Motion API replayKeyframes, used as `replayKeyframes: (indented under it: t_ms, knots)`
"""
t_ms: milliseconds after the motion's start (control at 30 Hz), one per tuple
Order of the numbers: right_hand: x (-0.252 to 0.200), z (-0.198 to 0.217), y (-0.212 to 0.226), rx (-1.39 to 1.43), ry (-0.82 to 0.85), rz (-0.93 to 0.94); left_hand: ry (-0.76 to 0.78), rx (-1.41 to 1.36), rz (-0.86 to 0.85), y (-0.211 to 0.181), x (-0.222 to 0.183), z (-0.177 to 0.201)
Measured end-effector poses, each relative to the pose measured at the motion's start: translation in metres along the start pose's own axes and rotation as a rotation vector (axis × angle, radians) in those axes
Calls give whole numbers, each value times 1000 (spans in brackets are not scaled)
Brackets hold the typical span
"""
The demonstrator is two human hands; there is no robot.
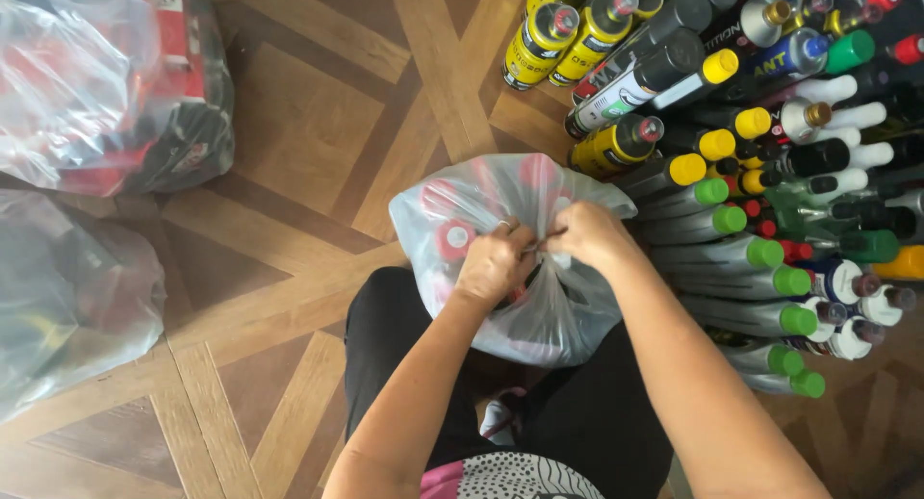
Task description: Organizing and sorting motorcycle maintenance supplies from a plastic bag
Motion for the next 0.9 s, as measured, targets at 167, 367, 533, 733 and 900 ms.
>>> replayKeyframes:
  t_ms: [167,367,533,733,900]
  knots:
    - [16,-26,-2,-42,48,-229,-105,73,-120,-13,-7,17]
    - [51,-57,-13,-12,19,-252,-127,90,-104,-6,-7,-1]
    - [25,-49,17,-48,-74,-245,-49,77,-91,3,-10,-12]
    - [-45,-51,23,19,-335,-134,-20,-21,-57,-13,-17,9]
    - [-64,-70,21,-25,-829,200,64,-85,-61,-17,-21,42]
Point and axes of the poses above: each hand's wrist, its own x-axis towards the middle knuckle, its own z-axis out of the back of the hand, y = z × x, the point moved 1 cm from there along x, towards the middle knuckle, and after that the axes turned 6 degrees about y, right-handed, at the moved point
